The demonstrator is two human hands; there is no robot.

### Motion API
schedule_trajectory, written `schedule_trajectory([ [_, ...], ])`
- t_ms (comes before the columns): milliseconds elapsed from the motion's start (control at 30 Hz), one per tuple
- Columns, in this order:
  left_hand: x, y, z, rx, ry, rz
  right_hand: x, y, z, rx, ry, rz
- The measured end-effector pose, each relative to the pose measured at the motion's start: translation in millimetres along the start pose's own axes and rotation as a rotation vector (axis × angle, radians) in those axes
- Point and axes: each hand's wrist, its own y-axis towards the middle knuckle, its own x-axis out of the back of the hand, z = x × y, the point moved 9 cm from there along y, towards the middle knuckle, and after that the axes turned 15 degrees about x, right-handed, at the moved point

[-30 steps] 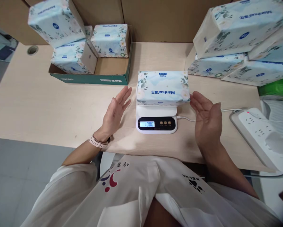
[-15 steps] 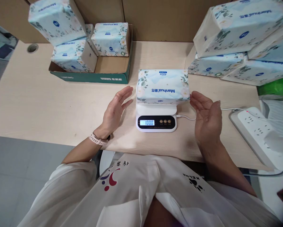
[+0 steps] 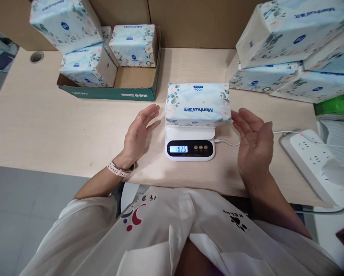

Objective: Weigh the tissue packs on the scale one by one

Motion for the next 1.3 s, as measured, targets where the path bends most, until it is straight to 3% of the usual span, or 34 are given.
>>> schedule_trajectory([
  [233,48.9,-3.5,-13.0,-0.155,-0.233,-0.388,43.9,15.4,11.2,0.131,-0.02,-0.477],
  [333,55.0,-7.2,-19.2,-0.176,-0.274,-0.465,53.7,19.7,13.2,0.156,-0.001,-0.555],
  [467,55.3,-10.6,-20.3,-0.178,-0.302,-0.513,54.7,20.4,13.7,0.158,0.024,-0.526],
  [1000,46.9,-5.2,-17.4,-0.154,-0.208,-0.428,49.3,17.8,19.8,0.171,0.044,-0.498],
  [1167,43.4,-3.9,-17.7,-0.119,-0.208,-0.417,38.2,16.0,21.1,0.14,-0.035,-0.42],
  [1300,34.3,-0.8,-14.6,-0.066,-0.202,-0.332,25.4,11.0,18.0,0.102,-0.018,-0.318],
])
